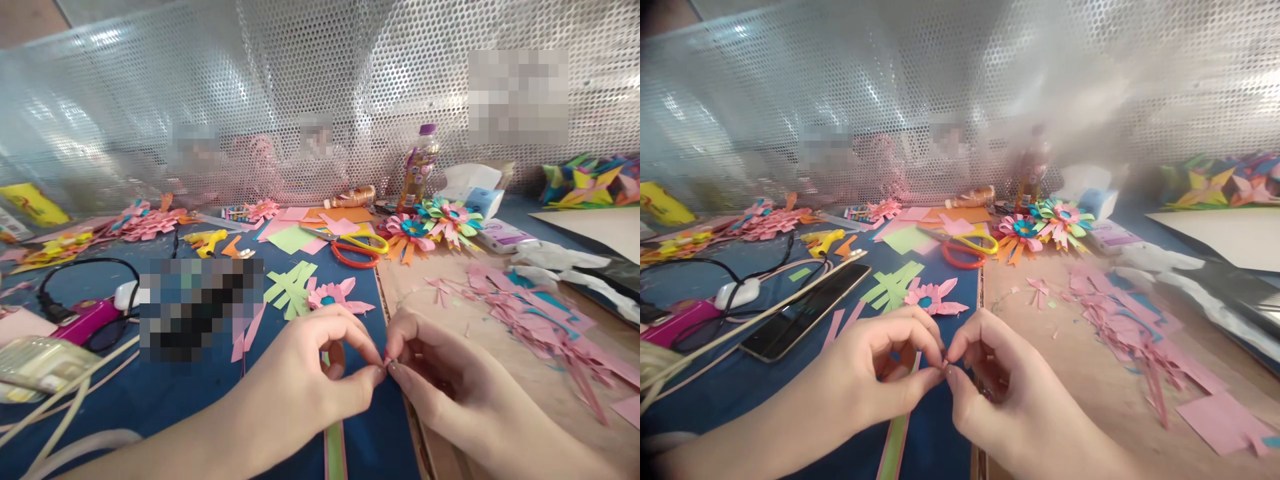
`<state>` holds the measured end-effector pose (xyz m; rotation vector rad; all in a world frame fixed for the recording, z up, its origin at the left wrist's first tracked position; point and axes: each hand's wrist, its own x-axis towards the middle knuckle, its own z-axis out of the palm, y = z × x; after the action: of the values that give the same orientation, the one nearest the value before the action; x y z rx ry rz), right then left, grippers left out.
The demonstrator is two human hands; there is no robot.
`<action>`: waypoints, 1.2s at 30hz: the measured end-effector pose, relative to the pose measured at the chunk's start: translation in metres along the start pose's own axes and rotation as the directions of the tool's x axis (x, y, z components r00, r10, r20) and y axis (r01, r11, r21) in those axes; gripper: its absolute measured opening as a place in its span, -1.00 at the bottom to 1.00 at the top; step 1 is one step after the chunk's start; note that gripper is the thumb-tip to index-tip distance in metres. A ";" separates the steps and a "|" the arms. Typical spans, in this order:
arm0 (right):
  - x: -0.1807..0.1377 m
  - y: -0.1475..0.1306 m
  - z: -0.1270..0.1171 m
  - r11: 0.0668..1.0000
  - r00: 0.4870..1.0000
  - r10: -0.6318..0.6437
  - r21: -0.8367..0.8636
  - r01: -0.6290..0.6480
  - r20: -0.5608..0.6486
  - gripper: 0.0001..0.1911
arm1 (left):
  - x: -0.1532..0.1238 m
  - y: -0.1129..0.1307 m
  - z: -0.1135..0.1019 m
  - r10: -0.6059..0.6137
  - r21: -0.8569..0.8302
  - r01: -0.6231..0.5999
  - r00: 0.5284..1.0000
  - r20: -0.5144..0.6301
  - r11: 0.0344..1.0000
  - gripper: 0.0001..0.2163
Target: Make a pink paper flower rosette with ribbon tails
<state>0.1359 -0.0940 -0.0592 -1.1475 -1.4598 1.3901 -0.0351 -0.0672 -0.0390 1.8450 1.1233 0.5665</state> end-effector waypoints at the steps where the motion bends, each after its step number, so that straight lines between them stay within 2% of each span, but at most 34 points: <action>1: 0.000 0.000 0.000 1.000 1.000 -0.002 0.004 0.002 0.000 -0.86 | 0.000 0.000 0.000 -0.003 0.001 0.003 1.000 0.004 1.000 -0.94; 13: 0.001 0.000 0.000 1.000 1.000 -0.013 0.015 0.012 0.007 -0.87 | 0.001 -0.003 0.001 0.006 0.008 -0.006 1.000 -0.001 1.000 -0.91; 22: 0.000 -0.001 -0.001 0.999 1.000 -0.025 -0.041 0.026 0.010 -0.88 | -0.001 0.020 -0.007 -0.088 0.017 0.087 0.994 0.069 0.996 -0.92; 27: 0.001 0.000 -0.001 0.998 0.999 -0.035 -0.046 0.035 -0.003 -0.88 | 0.000 0.020 -0.008 -0.098 0.026 0.096 0.993 0.073 0.995 -0.92; 32: 0.002 -0.002 -0.003 0.995 0.997 -0.056 -0.082 0.060 0.046 -0.90 | 0.000 0.020 -0.008 -0.107 0.026 0.106 0.990 0.086 0.994 -0.91; 36: 0.000 -0.004 -0.001 0.998 0.999 -0.037 -0.046 0.037 -0.017 -0.89 | 0.000 0.020 -0.008 -0.113 0.024 0.111 0.990 0.084 0.993 -0.91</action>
<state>0.1366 -0.0933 -0.0548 -1.1530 -1.4994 1.3239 -0.0315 -0.0675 -0.0172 1.7927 1.1708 0.4098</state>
